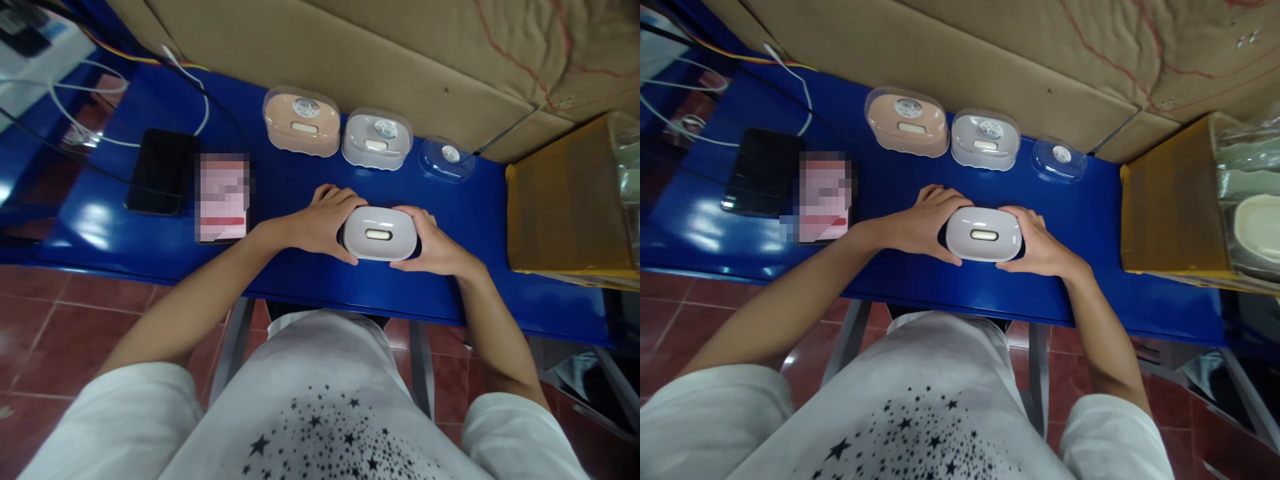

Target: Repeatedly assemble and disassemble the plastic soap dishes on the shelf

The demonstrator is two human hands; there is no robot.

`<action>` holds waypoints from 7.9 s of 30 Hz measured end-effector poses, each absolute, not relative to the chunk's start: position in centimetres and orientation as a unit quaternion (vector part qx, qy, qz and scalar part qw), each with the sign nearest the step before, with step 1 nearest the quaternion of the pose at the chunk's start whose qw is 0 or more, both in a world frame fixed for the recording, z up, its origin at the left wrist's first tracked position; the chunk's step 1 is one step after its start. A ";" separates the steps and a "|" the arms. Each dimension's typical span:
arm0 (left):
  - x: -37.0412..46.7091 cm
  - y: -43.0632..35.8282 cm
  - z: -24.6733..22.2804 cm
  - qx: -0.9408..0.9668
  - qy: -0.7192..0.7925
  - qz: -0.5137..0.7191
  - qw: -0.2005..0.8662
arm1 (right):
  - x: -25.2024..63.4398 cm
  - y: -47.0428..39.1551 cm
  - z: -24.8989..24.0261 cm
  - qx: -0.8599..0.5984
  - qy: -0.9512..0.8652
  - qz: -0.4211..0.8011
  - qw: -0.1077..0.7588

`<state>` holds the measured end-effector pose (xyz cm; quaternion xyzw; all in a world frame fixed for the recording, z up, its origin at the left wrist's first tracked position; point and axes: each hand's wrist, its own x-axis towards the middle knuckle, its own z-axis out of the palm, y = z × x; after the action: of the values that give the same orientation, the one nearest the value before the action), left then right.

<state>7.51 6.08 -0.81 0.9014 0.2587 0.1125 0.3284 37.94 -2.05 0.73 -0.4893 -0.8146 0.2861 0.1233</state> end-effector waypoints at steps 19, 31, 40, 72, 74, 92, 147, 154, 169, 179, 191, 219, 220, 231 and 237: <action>7.5 5.6 0.3 0.869 0.246 0.132 0.408 | 37.4 -1.9 0.2 -0.491 -0.811 0.280 0.148; 6.8 6.0 1.0 0.860 0.232 0.132 0.435 | 37.4 -2.1 1.3 -0.490 -0.805 0.294 0.162; 6.7 6.0 0.7 0.862 0.236 0.143 0.424 | 37.4 -2.1 1.3 -0.485 -0.814 0.275 0.160; 7.6 5.1 -0.9 0.915 0.223 0.187 0.279 | 36.4 -2.8 0.6 -0.457 -0.854 0.160 0.189; 7.5 5.1 -1.1 0.919 0.224 0.184 0.269 | 36.2 -2.8 0.3 -0.458 -0.857 0.151 0.183; 7.4 5.5 -1.9 0.925 0.207 0.204 0.244 | 36.3 -1.7 -0.6 -0.445 -0.873 0.139 0.142; 11.3 5.9 -0.7 0.866 0.384 0.232 0.219 | 39.3 -0.5 1.2 -0.523 -0.791 0.084 0.306; 11.3 6.2 -1.1 0.840 0.398 0.247 0.274 | 39.6 -0.3 1.2 -0.513 -0.812 0.055 0.273; 11.1 6.4 -1.4 0.861 0.339 0.251 0.283 | 40.3 -0.4 0.9 -0.504 -0.827 0.072 0.238; 11.5 6.6 -1.6 0.850 0.352 0.263 0.292 | 41.4 0.7 -0.7 -0.502 -0.819 0.119 0.251; 11.0 5.9 -0.7 0.879 0.362 0.209 0.230 | 46.1 2.7 -2.4 -0.563 -0.754 0.137 0.309; 6.1 8.8 2.2 0.809 0.560 0.177 0.020 | 40.3 1.2 -0.6 -0.604 -0.780 -0.022 0.162; 5.9 8.0 2.6 0.814 0.555 0.172 0.012 | 39.7 1.0 -0.4 -0.597 -0.785 -0.021 0.163; 5.1 0.7 3.7 0.887 0.400 0.151 0.175 | 33.2 -2.6 0.9 -0.407 -0.880 0.199 0.143; 5.9 2.9 3.5 0.902 0.377 0.124 0.172 | 32.1 -2.8 0.1 -0.419 -0.874 0.192 0.153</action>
<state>5.90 2.90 3.50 0.9017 0.3769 0.1243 0.1717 32.14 -2.81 0.07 -0.4186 -0.8745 0.1916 0.1527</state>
